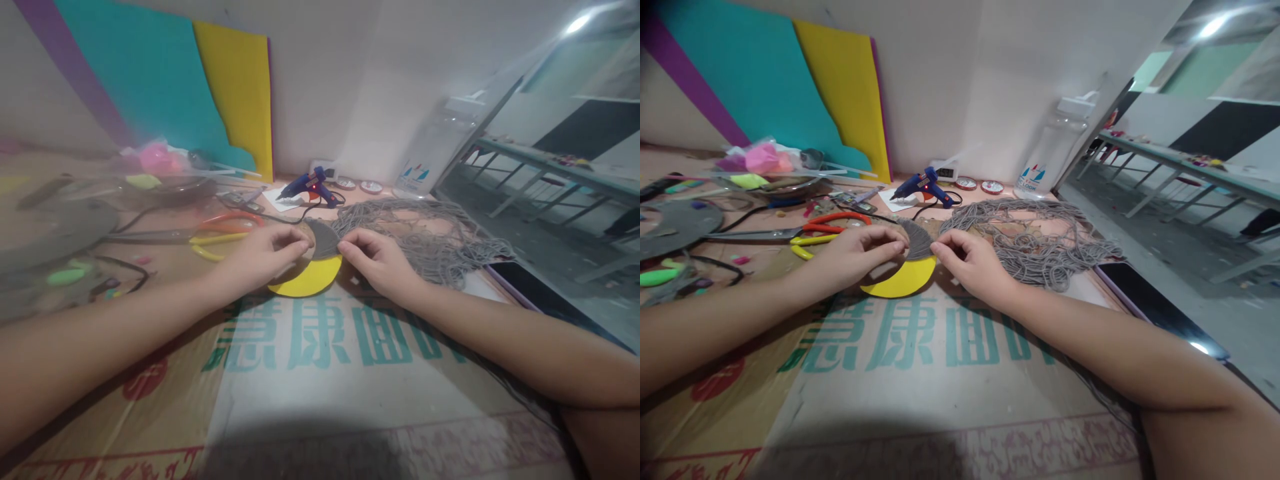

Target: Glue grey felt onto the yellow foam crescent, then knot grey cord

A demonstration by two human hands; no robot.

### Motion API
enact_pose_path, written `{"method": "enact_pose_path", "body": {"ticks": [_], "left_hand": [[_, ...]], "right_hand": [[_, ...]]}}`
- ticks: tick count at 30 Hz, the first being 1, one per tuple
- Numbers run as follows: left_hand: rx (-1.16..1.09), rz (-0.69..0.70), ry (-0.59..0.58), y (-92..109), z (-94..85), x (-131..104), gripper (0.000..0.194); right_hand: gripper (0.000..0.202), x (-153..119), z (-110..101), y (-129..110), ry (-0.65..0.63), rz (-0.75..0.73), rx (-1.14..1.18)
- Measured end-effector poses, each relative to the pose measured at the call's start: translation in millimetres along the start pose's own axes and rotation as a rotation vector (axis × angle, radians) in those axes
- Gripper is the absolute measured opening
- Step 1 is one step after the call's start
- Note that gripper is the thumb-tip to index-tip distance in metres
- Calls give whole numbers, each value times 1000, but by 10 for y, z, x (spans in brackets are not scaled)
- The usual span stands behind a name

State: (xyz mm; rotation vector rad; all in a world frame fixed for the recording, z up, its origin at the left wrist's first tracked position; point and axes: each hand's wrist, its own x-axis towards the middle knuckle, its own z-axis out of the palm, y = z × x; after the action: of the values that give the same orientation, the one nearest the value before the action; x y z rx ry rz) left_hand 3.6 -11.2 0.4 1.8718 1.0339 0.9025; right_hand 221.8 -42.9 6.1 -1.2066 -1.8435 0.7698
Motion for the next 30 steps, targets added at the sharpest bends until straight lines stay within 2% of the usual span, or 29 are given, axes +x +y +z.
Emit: {"method": "enact_pose_path", "body": {"ticks": [10, 16, 22, 26, 30], "left_hand": [[95, -11, -53, 23, -20, 0, 26], [129, -23, -38, 48, -16, -17, 23], [180, -15, -76, -11, -5, -13, 22], [180, 6, -105, -27, 11, -4, 22], [116, 6, -84, -10, 17, -6, 16]], "right_hand": [[23, 6, 3, 11, -31, -61, -22], [22, 11, 6, 26, -25, -105, -76], [21, 8, 20, 53, -39, -136, -101], [20, 7, 35, 51, -56, -149, -105], [19, 7, 37, 39, -41, -145, -98]]}}
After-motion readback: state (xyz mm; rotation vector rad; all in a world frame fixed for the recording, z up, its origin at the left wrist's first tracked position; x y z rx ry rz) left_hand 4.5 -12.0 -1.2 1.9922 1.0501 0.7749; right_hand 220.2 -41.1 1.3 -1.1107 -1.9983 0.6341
